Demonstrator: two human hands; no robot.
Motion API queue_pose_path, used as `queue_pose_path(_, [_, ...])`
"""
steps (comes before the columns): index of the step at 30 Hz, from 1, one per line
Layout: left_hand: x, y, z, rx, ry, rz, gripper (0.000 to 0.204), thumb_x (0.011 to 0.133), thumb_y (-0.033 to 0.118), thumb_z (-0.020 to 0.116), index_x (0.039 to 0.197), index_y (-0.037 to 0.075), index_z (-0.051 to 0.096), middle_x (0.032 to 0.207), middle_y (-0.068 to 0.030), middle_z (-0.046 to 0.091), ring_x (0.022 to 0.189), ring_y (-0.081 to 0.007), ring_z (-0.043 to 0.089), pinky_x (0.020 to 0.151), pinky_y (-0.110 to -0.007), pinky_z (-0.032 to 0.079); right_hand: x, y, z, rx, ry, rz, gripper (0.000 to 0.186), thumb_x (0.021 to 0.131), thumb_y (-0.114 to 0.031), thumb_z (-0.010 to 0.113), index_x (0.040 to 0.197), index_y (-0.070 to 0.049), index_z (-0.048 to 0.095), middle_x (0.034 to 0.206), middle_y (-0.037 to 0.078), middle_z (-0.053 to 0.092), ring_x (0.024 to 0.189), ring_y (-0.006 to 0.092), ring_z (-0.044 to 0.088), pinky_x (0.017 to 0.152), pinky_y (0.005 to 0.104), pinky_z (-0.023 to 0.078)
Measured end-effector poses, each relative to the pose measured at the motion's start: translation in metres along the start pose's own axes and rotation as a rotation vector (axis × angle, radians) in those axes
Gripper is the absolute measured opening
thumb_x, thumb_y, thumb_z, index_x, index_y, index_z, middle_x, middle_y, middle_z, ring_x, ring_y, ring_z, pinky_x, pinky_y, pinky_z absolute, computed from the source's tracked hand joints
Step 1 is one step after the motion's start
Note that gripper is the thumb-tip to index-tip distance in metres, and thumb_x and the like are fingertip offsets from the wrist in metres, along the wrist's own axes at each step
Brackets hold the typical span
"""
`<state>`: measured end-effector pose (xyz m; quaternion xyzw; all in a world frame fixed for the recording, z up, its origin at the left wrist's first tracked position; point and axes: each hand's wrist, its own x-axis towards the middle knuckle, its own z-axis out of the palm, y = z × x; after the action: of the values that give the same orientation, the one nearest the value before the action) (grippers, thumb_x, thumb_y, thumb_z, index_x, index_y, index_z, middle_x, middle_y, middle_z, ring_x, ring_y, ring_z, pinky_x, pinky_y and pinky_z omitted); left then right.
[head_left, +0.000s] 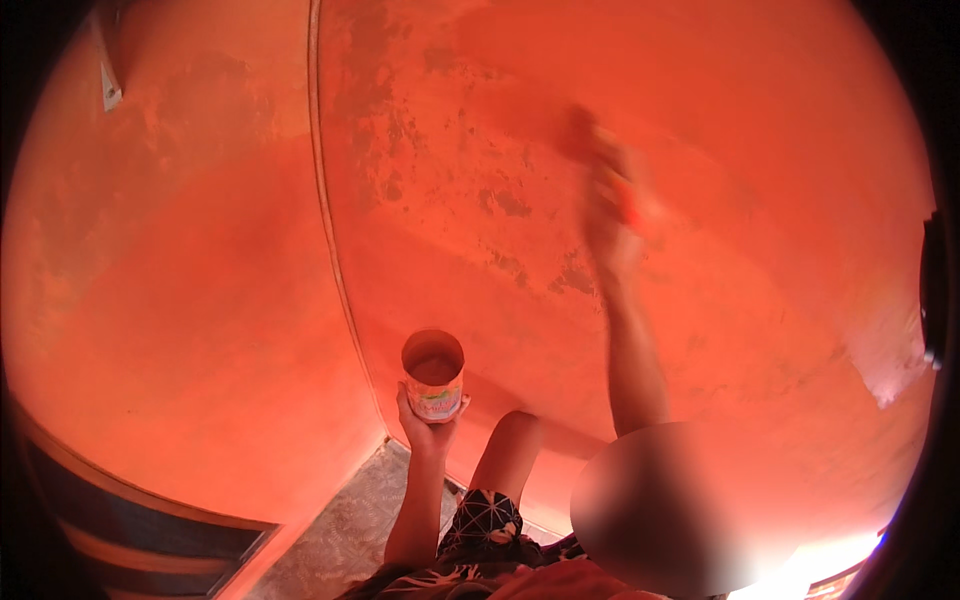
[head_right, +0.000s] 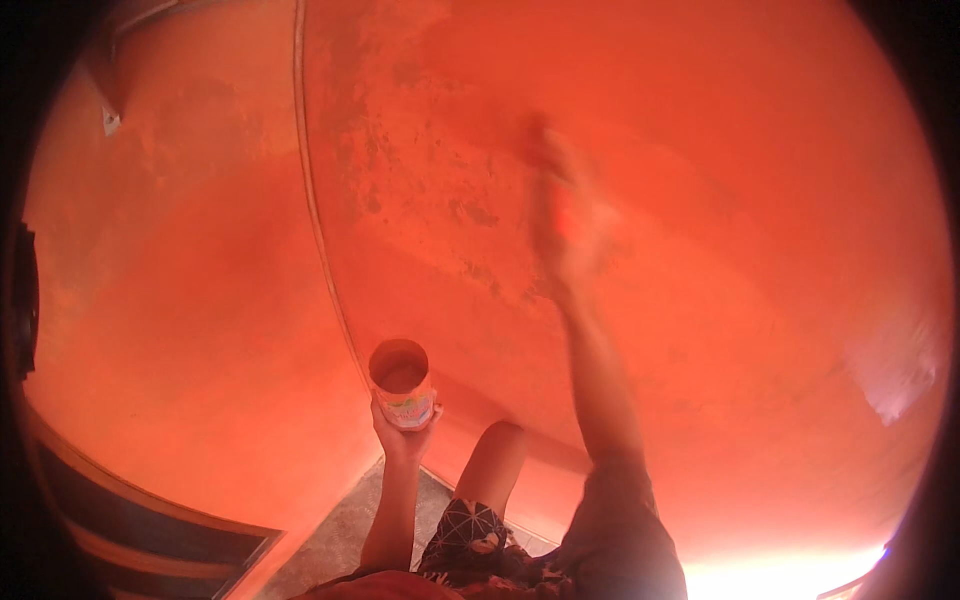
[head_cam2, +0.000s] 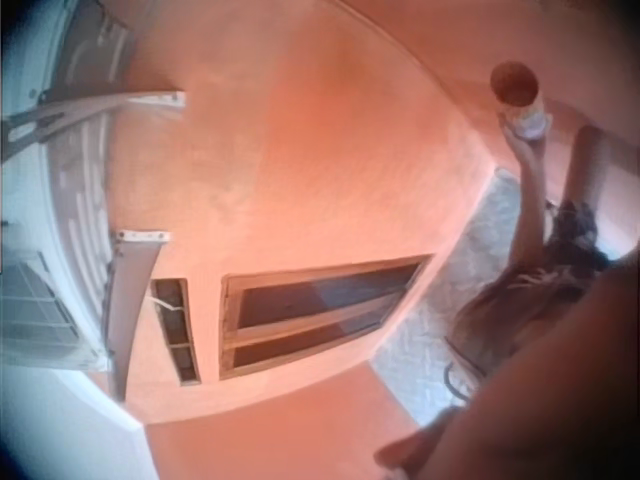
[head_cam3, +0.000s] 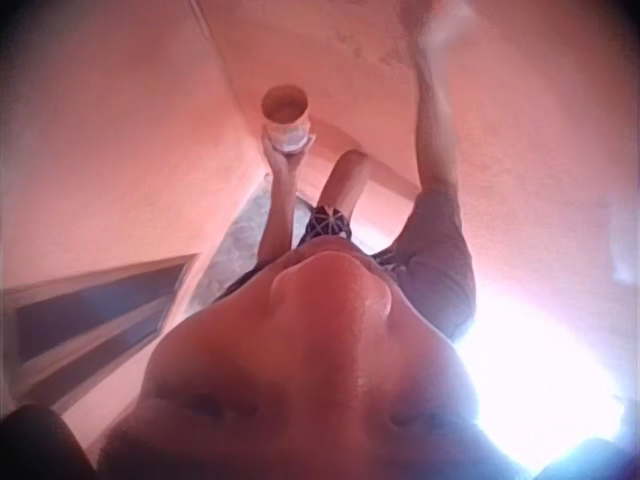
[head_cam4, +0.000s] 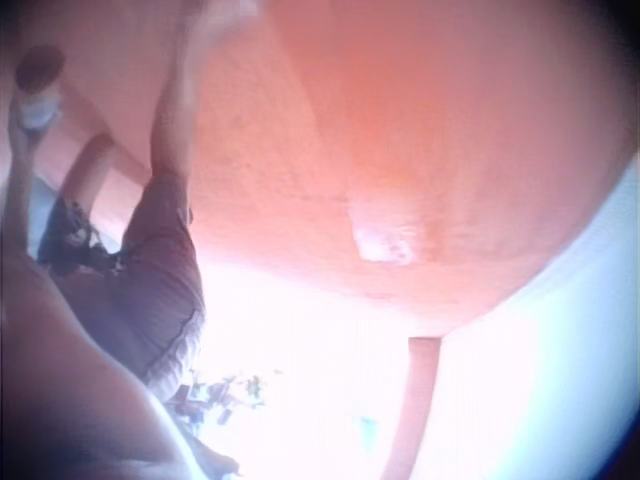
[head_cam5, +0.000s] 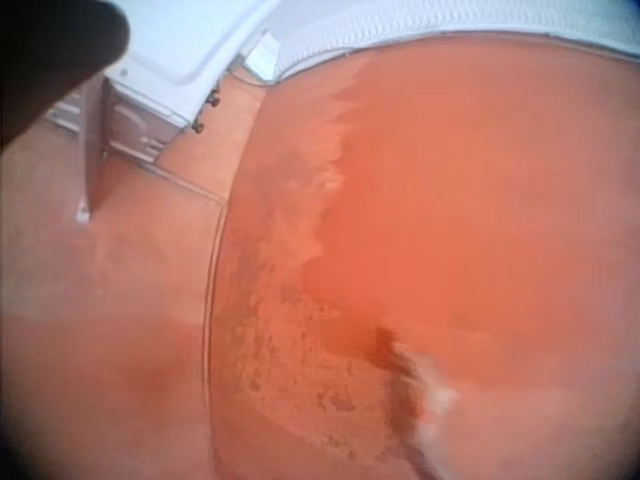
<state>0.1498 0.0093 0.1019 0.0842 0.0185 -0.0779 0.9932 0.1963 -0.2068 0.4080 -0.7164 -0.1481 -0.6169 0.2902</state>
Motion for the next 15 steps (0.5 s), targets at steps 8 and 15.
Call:
queue_pose_path(8, [0.008,0.007,-0.026,-0.063,0.0,-0.029,0.058,0.096,0.062,0.055,0.132,0.016,0.054,0.119,-0.0093,0.063,0.103,-0.0312,0.063,0.079,-0.047,0.048,-0.047,-0.024,-0.182,-0.303,0.552,-0.053,0.012,0.097,-0.007,0.067,0.096,0.004,0.064,0.093,0.01,0.069,0.087,0.0182,0.066,0.078,0.0317,0.055])
queue_pose_path(15, [0.007,0.008,-0.013,-0.109,-0.067,-0.061,0.057,0.096,0.061,0.053,0.132,0.017,0.055,0.119,-0.0088,0.064,0.104,-0.0299,0.063,0.079,-0.047,0.049,-0.01,-0.071,-0.03,-0.487,0.172,-0.186,0.03,0.09,-0.003,0.065,0.118,-0.015,0.07,0.115,0.009,0.064,0.096,0.0267,0.069,0.077,0.038,0.059])
